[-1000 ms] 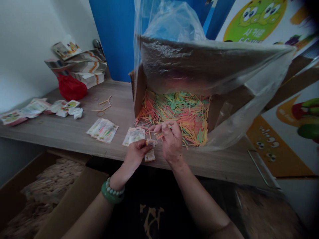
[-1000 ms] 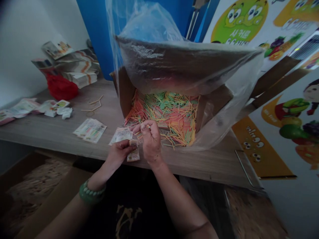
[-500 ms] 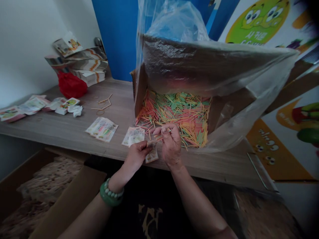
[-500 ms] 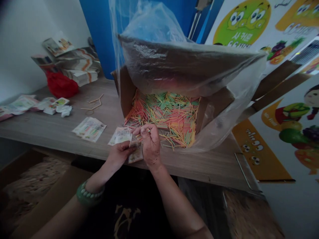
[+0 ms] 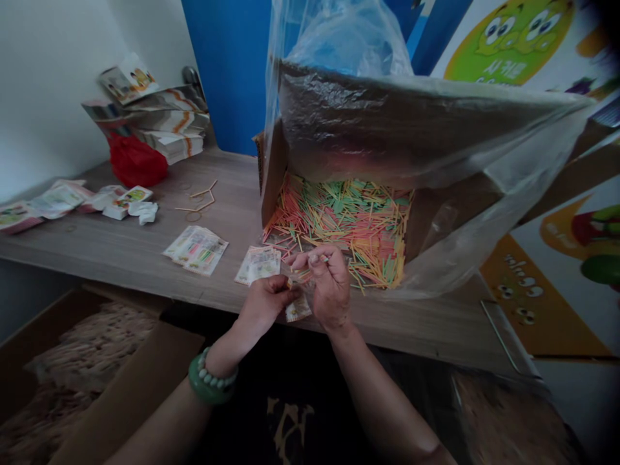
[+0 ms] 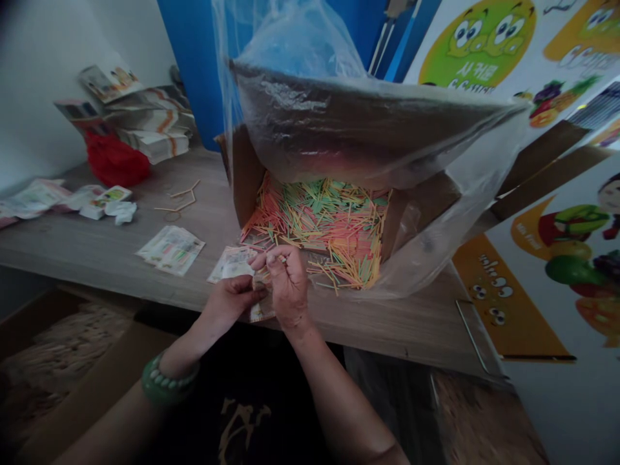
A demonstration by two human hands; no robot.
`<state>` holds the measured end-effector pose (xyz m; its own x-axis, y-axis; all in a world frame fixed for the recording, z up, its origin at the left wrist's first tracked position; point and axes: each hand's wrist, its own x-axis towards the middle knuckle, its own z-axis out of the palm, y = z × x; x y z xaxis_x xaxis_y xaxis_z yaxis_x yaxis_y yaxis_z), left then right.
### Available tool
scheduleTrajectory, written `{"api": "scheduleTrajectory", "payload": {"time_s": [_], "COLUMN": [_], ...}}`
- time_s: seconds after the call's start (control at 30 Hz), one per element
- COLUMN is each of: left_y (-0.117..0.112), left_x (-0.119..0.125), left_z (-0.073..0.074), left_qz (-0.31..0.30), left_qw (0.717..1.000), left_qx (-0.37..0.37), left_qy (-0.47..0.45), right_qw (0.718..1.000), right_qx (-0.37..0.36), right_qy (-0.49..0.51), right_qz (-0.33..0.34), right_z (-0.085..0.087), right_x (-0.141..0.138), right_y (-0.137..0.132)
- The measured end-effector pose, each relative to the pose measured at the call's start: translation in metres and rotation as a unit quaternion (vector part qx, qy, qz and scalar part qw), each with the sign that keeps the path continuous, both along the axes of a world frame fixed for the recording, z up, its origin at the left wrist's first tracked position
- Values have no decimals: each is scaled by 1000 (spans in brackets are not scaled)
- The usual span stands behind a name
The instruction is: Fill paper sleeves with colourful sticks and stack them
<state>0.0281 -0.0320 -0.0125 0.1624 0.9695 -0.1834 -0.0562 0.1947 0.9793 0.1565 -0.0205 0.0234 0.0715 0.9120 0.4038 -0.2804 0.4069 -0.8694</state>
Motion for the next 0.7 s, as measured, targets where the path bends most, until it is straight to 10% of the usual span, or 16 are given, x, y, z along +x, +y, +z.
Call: {"api": "scheduleTrajectory", "payload": {"time_s": [0.7], "left_y": [-5], "left_x": [-1], "left_z": [4], "left_qz": [-35], "left_qw": [998], "left_qx": [-47], "left_qy": [-22], "right_qw": [994], "right_qx": [-107], "right_qy": [-6], "right_qz": [16], "right_z": [-14], "right_x": [8], "right_y": [-2]}}
